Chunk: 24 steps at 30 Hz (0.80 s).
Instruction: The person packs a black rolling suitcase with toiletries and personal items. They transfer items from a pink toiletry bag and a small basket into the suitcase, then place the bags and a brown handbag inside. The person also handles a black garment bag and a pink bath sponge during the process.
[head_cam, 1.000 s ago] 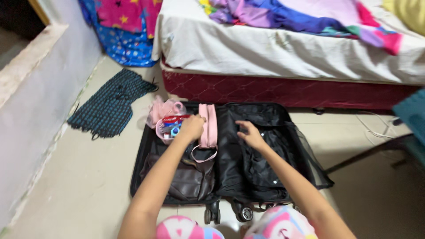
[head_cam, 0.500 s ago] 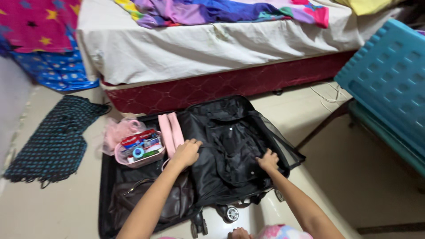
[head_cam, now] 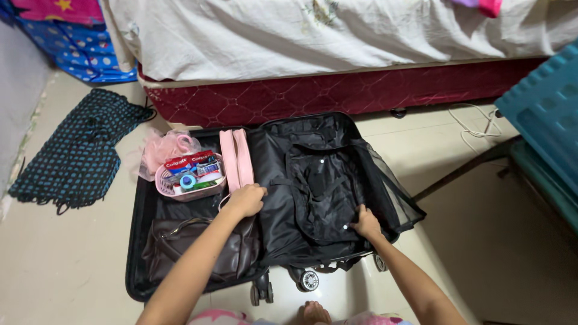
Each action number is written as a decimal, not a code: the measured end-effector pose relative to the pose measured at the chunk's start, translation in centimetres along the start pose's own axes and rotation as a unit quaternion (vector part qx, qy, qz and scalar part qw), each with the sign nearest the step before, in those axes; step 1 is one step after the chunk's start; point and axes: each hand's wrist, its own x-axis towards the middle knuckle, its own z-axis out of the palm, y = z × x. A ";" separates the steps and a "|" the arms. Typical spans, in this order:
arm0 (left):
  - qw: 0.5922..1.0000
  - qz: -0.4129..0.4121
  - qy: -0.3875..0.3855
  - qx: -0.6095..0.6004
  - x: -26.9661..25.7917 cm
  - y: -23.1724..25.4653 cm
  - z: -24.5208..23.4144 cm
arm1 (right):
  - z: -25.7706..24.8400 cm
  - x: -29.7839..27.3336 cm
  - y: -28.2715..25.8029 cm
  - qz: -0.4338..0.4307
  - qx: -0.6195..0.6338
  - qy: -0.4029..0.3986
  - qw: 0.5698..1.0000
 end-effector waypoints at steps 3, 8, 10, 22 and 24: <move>1.000 0.012 -0.006 0.026 1.0 -0.4 0.6 | -1.7 -0.7 -0.3 -0.065 0.026 0.115 0.991; 0.997 -0.052 -0.051 0.001 4.5 1.4 3.4 | -6.2 -1.6 3.9 0.110 0.067 0.395 0.909; 0.991 -0.116 -0.031 -0.062 5.7 3.3 5.0 | -7.2 -1.4 6.8 0.225 0.276 0.424 0.833; 0.964 -0.185 0.188 -0.028 9.4 10.2 12.6 | -11.8 -1.9 2.2 -0.089 0.429 0.375 0.817; 0.970 -0.191 0.126 -0.080 10.5 9.1 14.2 | -12.0 -4.2 -1.6 -0.217 0.465 0.265 0.816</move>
